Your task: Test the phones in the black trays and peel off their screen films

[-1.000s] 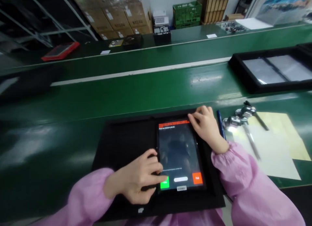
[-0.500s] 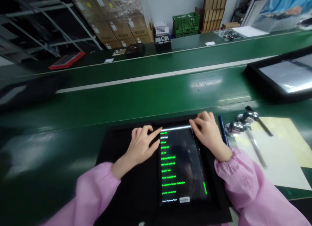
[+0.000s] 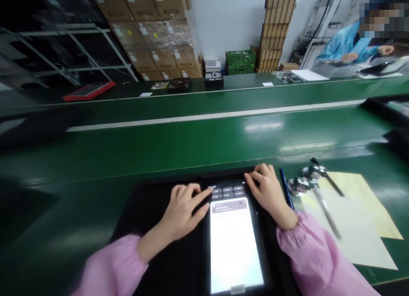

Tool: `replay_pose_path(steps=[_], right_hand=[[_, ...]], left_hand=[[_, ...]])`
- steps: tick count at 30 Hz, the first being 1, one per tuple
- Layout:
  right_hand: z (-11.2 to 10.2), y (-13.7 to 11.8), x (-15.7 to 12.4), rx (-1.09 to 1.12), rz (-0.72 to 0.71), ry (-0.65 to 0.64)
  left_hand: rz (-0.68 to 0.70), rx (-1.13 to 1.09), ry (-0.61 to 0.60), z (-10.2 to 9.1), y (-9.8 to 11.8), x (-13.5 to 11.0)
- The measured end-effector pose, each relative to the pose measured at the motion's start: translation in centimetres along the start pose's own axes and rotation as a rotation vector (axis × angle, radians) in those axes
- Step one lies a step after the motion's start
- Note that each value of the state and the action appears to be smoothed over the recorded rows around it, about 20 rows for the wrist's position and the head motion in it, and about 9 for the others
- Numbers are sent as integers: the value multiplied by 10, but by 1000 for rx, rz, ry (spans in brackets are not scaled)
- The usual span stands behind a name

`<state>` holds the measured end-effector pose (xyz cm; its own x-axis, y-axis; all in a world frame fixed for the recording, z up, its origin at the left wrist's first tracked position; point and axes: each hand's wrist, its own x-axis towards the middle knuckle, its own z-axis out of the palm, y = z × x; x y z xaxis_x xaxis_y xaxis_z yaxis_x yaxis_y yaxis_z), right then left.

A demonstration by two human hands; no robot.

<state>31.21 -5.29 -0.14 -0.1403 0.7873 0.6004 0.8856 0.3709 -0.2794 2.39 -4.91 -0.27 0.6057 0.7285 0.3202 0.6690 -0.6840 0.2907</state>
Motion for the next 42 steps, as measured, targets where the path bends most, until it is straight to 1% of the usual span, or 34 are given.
replay_pose_path(steps=[3,7,11,14,18,21,23,26,29,37,40,42], right_hand=[[0,1,1,-21,-31,27],[-1,0,2,-32,-61,38],[-6,-7,0,-12,-111,53],[-10,-15,-4,52,-101,4],[-12,-20,-9,62,-59,-35],[-11,-19,-12,57,-92,-20],[-11,-17,-13,66,-113,-8],[-11,-15,-14,72,-114,13],[-11,-15,-18,50,-109,23],[-16,-13,-26,59,-52,-72],[-16,-12,-28,66,-57,-77],[-17,-11,-29,71,-60,-78]], left_hand=[[-19,45,-50,3,2,2],[-20,57,-79,5,4,1],[-23,84,-53,11,4,0],[-33,103,-20,17,4,-1],[-40,97,-39,20,2,-1],[-27,101,-36,20,0,-2],[0,97,7,22,-2,-2],[32,61,120,23,-6,-2],[31,0,213,21,-9,-1],[17,-120,355,10,-10,5],[55,-223,422,7,-11,6],[107,-284,436,5,-12,5]])
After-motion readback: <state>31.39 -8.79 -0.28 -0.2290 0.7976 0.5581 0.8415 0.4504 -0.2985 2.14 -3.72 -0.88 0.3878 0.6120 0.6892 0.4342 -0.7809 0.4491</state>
